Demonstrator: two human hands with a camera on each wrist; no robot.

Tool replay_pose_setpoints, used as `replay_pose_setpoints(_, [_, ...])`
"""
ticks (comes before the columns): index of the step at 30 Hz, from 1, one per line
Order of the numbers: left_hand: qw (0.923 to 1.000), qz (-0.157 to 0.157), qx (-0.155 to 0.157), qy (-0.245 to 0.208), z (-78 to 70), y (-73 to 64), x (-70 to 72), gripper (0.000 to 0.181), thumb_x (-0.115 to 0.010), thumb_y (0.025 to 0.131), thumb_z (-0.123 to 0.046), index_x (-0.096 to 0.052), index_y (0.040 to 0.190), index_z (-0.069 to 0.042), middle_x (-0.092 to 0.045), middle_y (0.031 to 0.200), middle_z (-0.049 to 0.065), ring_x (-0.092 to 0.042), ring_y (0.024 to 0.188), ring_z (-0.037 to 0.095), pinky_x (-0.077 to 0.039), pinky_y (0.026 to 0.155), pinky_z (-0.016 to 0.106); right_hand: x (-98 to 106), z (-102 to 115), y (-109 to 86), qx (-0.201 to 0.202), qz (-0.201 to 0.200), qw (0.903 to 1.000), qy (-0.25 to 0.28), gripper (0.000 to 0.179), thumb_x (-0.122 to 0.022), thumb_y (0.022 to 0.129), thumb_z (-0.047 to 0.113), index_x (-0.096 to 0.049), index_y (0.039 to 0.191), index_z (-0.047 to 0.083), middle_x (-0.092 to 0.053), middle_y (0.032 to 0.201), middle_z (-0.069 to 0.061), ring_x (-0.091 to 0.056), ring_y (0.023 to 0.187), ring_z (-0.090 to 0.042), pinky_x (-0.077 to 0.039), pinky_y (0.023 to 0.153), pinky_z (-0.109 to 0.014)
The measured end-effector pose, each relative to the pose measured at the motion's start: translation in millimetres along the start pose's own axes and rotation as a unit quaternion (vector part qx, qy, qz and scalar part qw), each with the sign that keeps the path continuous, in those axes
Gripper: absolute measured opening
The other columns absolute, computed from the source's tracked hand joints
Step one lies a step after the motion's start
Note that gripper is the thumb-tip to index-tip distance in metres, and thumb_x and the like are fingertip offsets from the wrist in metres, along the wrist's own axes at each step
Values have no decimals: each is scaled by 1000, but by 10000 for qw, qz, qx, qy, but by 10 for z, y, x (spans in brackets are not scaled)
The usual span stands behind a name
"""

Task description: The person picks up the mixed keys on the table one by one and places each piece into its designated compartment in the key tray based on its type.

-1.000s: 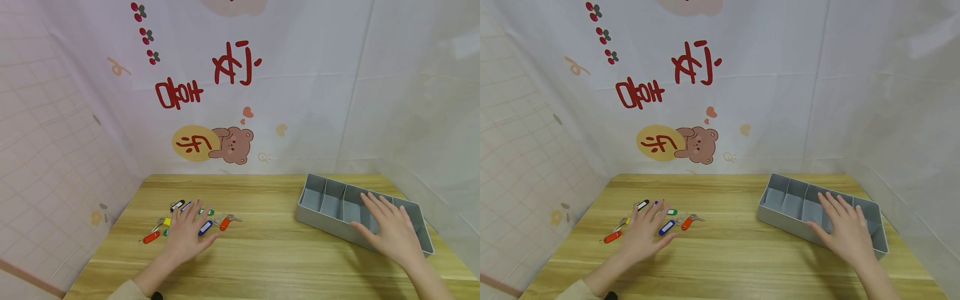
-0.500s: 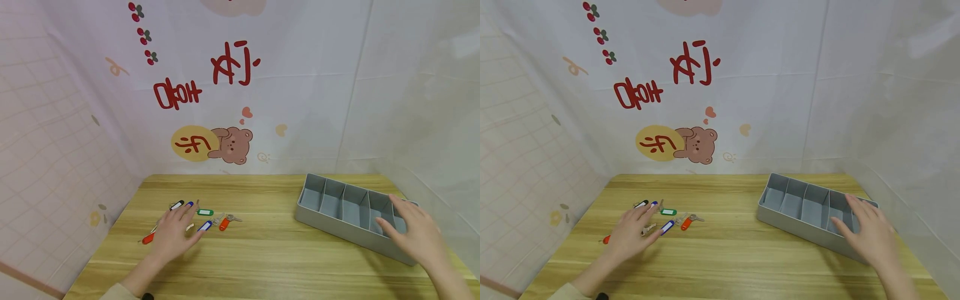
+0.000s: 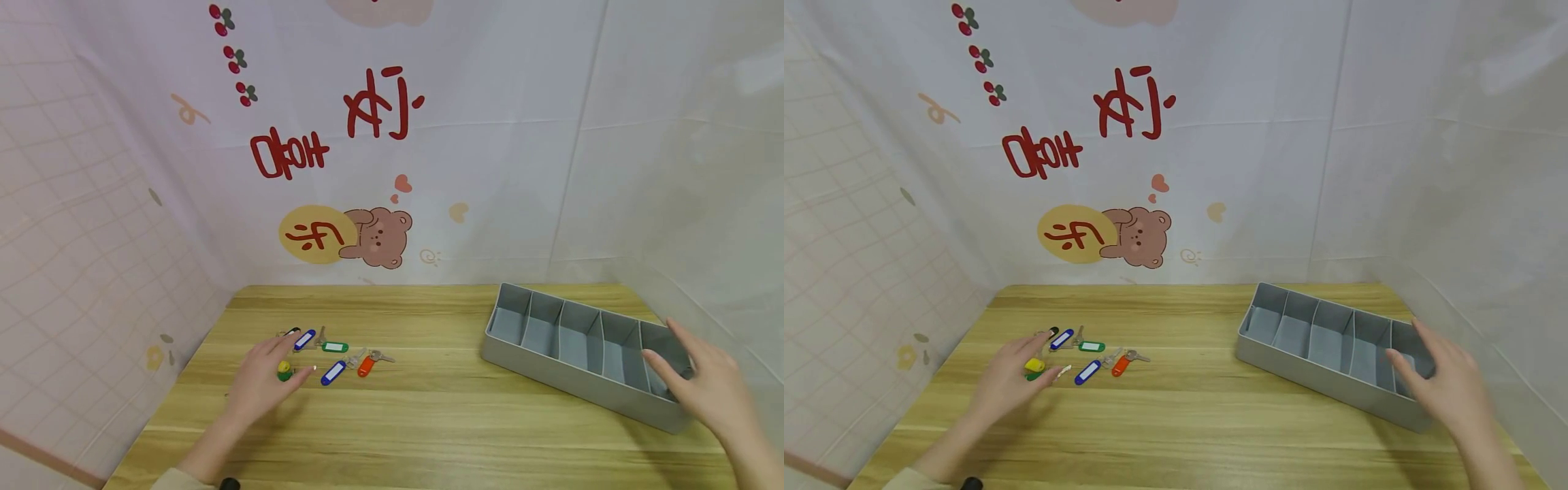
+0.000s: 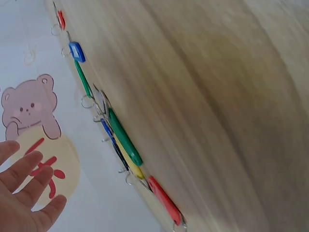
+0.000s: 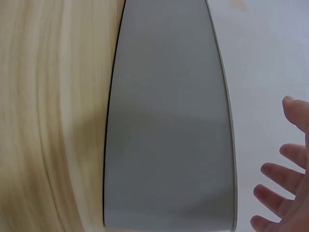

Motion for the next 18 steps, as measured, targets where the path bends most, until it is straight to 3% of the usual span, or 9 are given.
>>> replay_pose_setpoints(9, [9988, 35, 380, -292, 135, -23, 74, 66, -84, 78, -33, -61, 132, -3, -66, 120, 22, -58, 112, 44, -47, 90, 60, 54, -143, -16, -625, 435, 9967, 283, 73, -61, 99, 28, -24, 157, 5, -31, 147, -37, -24, 130, -65, -16, 100, -75])
replay_pose_setpoints(14, [9986, 23, 383, -362, 203, -31, 107, 66, -85, 78, -31, -62, 132, -1, -66, 119, 22, -59, 111, 43, -46, 91, 59, 68, -212, -40, -941, 651, 9924, 457, 74, -58, 101, 30, -16, 159, 8, -24, 152, -35, -21, 132, -63, -15, 102, -73])
replay_pose_setpoints(15, [9987, -2, 367, -366, 212, -32, 116, 66, -85, 78, -31, -62, 132, -1, -66, 119, 22, -60, 110, 44, -46, 91, 59, 69, -231, -48, -986, 648, 9918, 499, 74, -58, 101, 30, -16, 159, 9, -22, 154, -33, -21, 136, -58, -17, 110, -65])
replay_pose_setpoints(17, [9986, -38, 334, -399, 230, -32, 134, 65, -85, 78, -28, -62, 131, -1, -67, 119, 21, -60, 109, 44, -45, 92, 60, 72, -273, -60, -1023, 600, 9913, 567, 74, -58, 101, 30, -16, 159, 12, -22, 158, -25, -21, 148, -26, -18, 118, -37])
replay_pose_setpoints(18, [9986, -55, 331, -417, 239, -32, 142, 64, -85, 78, -27, -61, 131, -1, -67, 119, 21, -60, 109, 44, -44, 93, 60, 72, -292, -64, -1043, 592, 9909, 616, 74, -58, 101, 30, -16, 160, 14, -21, 158, -24, -20, 146, -8, -17, 115, -22])
Point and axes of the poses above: each hand's wrist, its own y-axis towards the middle knuckle, its own x-axis out of the back of the hand, z = x × y, the point moved 2 cm from there along y, towards the middle knuckle
